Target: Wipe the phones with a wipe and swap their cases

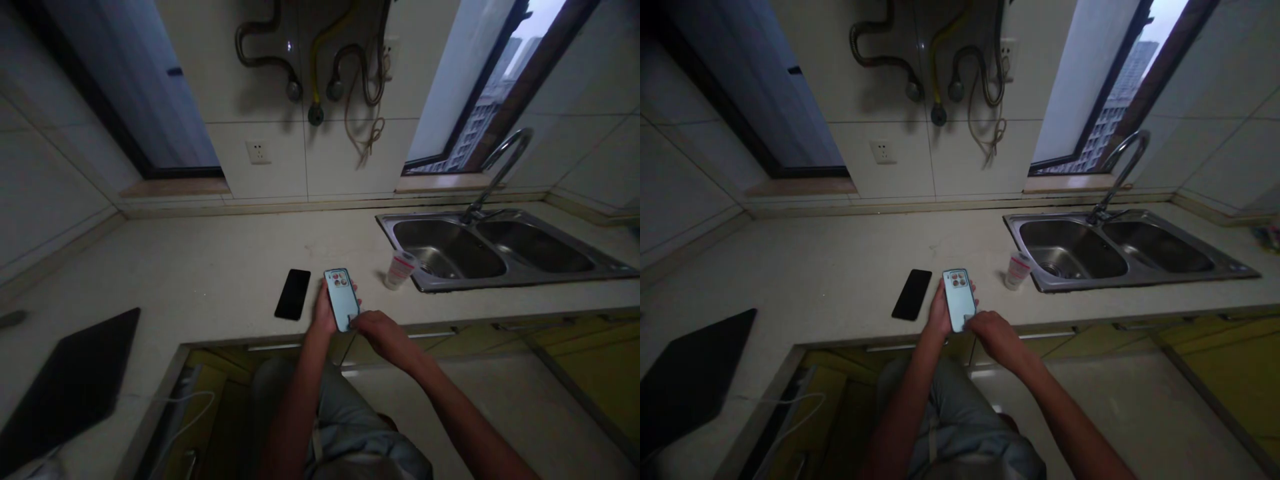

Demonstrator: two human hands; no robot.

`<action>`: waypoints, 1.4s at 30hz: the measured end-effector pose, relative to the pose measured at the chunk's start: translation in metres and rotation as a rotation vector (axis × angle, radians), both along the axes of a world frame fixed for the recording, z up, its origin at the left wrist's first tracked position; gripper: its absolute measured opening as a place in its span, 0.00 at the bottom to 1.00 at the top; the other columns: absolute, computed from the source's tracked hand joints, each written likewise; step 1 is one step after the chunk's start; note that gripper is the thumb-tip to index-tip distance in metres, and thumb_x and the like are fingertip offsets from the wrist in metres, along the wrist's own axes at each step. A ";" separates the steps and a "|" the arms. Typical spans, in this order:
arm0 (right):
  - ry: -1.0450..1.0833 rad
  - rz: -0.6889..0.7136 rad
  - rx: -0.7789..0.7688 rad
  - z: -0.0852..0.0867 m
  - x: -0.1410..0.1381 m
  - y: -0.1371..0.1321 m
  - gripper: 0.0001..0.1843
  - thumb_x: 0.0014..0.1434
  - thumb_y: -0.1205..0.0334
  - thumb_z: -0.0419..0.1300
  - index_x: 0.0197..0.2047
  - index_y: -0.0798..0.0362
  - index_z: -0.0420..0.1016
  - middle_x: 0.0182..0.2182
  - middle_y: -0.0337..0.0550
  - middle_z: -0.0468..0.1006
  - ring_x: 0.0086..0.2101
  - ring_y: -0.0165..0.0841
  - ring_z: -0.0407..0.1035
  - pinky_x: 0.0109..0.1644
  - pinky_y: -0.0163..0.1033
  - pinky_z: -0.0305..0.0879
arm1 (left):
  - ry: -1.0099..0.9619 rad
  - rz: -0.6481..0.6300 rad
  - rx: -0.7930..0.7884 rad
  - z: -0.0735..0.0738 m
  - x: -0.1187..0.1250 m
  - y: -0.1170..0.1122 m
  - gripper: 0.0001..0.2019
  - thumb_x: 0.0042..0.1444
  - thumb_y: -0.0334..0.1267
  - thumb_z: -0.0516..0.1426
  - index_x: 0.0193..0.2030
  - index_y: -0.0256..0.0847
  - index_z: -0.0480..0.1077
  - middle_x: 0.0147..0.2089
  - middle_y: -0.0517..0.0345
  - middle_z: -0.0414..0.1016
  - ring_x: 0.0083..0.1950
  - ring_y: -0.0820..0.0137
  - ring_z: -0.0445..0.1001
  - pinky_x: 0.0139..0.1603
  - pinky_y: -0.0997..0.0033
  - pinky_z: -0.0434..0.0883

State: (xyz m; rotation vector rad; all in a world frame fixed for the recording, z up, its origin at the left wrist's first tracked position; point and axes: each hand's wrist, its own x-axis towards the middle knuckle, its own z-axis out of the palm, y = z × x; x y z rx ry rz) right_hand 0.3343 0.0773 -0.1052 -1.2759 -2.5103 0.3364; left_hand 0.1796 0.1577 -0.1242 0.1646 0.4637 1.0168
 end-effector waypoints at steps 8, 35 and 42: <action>0.062 0.023 0.061 0.000 0.007 0.009 0.13 0.64 0.73 0.53 0.42 0.51 0.77 0.35 0.45 0.80 0.37 0.36 0.72 0.41 0.39 0.65 | 0.036 -0.032 0.009 0.001 -0.001 0.002 0.27 0.63 0.60 0.48 0.50 0.37 0.72 0.43 0.44 0.79 0.44 0.60 0.79 0.45 0.57 0.75; 0.488 -0.171 0.195 0.002 -0.040 0.080 0.20 0.69 0.56 0.50 0.57 0.56 0.73 0.54 0.57 0.76 0.56 0.42 0.69 0.62 0.53 0.64 | 0.003 0.067 0.032 -0.002 0.005 0.005 0.11 0.61 0.42 0.56 0.44 0.37 0.74 0.46 0.47 0.80 0.58 0.58 0.75 0.64 0.53 0.66; 0.005 -0.052 0.174 -0.017 -0.040 0.073 0.32 0.70 0.56 0.50 0.69 0.68 0.56 0.69 0.69 0.53 0.69 0.49 0.47 0.70 0.60 0.50 | 0.014 0.105 -0.013 0.003 0.000 0.000 0.32 0.62 0.65 0.45 0.54 0.40 0.71 0.56 0.44 0.76 0.63 0.56 0.70 0.66 0.51 0.63</action>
